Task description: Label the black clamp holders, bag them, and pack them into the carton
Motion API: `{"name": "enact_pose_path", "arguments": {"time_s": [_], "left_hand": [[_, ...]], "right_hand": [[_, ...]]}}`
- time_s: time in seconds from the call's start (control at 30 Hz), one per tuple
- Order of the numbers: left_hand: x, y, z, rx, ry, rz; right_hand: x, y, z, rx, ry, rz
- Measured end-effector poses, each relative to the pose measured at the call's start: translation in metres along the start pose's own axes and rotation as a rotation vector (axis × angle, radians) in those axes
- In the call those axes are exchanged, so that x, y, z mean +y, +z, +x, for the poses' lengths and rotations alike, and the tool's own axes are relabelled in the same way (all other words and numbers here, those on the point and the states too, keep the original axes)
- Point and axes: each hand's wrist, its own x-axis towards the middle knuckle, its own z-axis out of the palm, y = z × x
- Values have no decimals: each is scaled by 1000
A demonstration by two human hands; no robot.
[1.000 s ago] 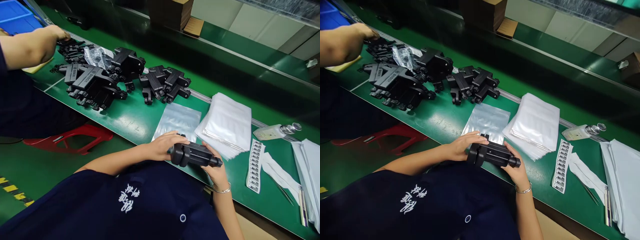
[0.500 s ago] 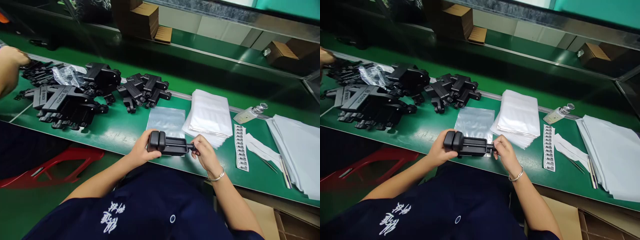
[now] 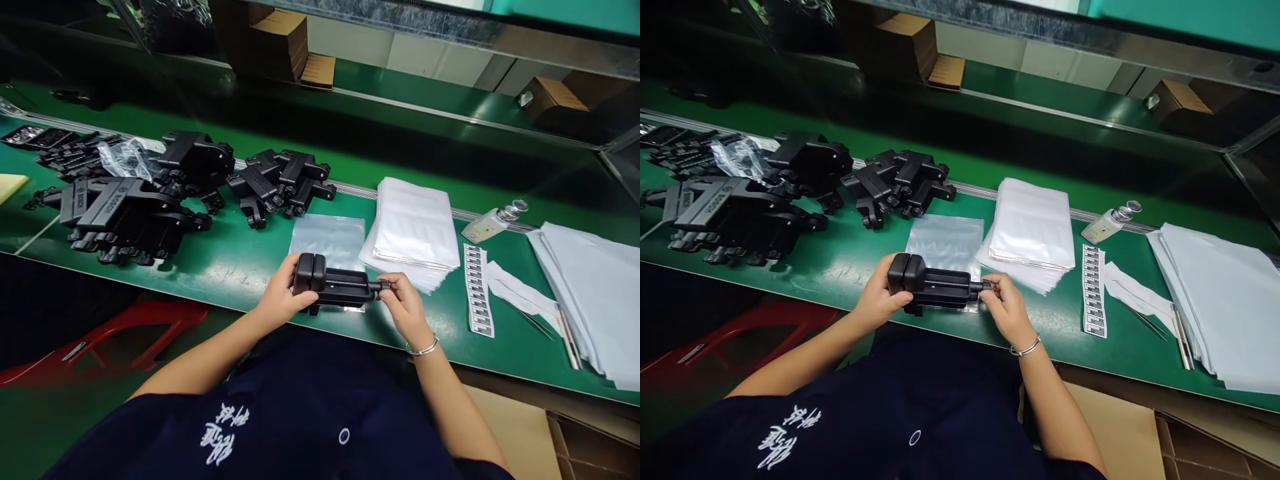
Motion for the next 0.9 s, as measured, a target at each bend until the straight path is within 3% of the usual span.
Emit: {"name": "enact_pose_path", "arguments": {"time_s": [0.1, 0.2, 0.37, 0.6, 0.77, 0.9], "left_hand": [[2, -1, 0, -79, 59, 53], [2, 2, 1, -65, 39, 23], [-2, 15, 9, 72, -122, -228], [-16, 23, 18, 54, -298, -388], [-16, 19, 17, 30, -216, -335], [-13, 18, 20, 67, -228, -348]], "right_hand": [[-2, 0, 6, -129, 170, 239], [-1, 3, 11, -113, 214, 320], [5, 11, 10, 22, 65, -34], [11, 24, 14, 1, 125, 205], [17, 28, 17, 135, 43, -138], [18, 31, 17, 90, 41, -199]]}}
